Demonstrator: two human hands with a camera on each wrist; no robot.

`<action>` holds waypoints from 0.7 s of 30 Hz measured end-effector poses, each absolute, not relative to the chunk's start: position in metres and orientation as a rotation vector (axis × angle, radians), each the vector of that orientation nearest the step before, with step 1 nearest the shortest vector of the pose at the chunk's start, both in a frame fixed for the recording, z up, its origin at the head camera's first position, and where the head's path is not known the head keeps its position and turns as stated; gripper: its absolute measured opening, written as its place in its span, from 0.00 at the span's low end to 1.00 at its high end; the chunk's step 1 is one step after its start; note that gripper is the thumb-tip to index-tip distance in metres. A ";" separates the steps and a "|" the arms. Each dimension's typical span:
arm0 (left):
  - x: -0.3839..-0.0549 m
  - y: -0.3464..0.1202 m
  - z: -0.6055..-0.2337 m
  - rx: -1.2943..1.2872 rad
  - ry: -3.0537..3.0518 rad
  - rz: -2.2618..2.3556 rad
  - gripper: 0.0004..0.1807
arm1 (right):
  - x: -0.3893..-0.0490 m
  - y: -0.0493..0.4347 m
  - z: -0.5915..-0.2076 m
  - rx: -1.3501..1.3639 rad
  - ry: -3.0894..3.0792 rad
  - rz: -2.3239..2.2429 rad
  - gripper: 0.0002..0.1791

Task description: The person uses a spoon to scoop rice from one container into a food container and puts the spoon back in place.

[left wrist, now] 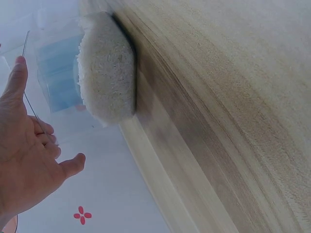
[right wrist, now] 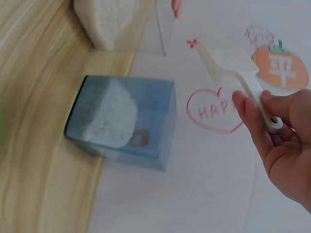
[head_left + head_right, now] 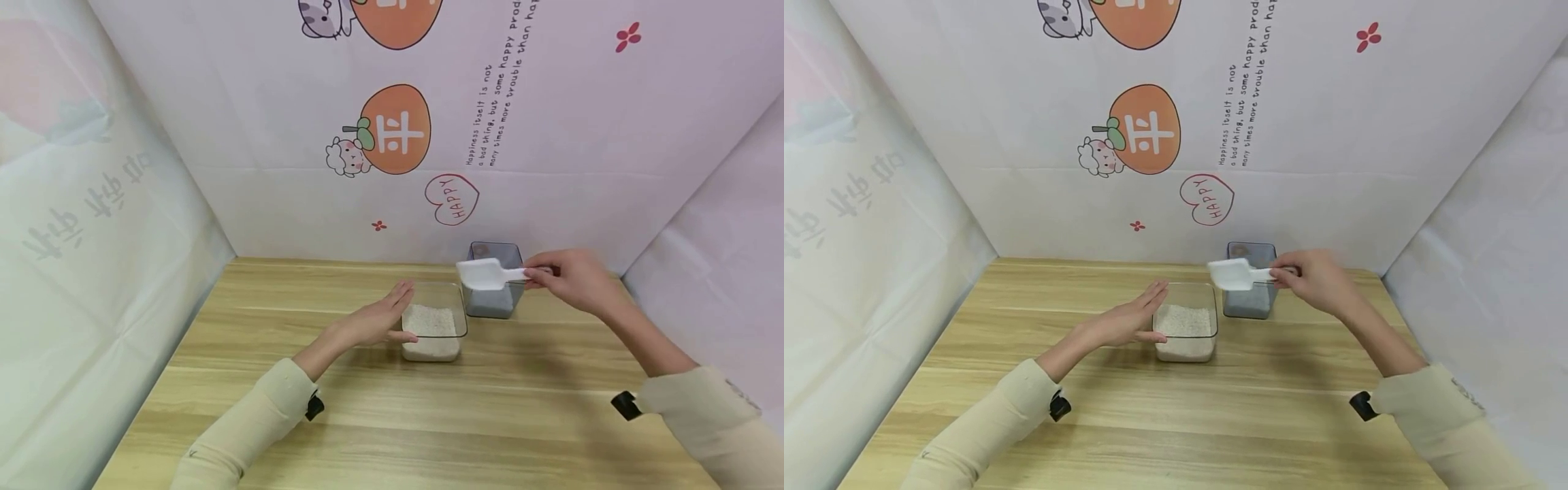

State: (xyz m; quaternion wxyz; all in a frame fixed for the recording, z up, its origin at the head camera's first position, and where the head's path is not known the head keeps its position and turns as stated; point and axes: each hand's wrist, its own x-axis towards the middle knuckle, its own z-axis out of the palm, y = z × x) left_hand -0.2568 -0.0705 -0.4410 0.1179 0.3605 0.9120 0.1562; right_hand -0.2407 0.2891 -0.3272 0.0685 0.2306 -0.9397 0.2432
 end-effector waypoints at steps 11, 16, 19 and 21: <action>-0.258 -0.073 -0.442 1.058 2.664 0.469 0.57 | -0.262 0.205 -0.324 1.258 -2.812 0.550 0.04; -0.259 -0.073 -0.442 1.037 2.661 0.454 0.57 | -0.290 0.178 -0.332 1.488 -2.893 0.553 0.07; -0.258 -0.072 -0.440 1.039 2.658 0.450 0.57 | -0.306 0.166 -0.339 1.583 -2.967 0.547 0.08; -0.258 -0.072 -0.438 1.045 2.655 0.453 0.57 | -0.315 0.159 -0.345 1.628 -3.005 0.552 0.08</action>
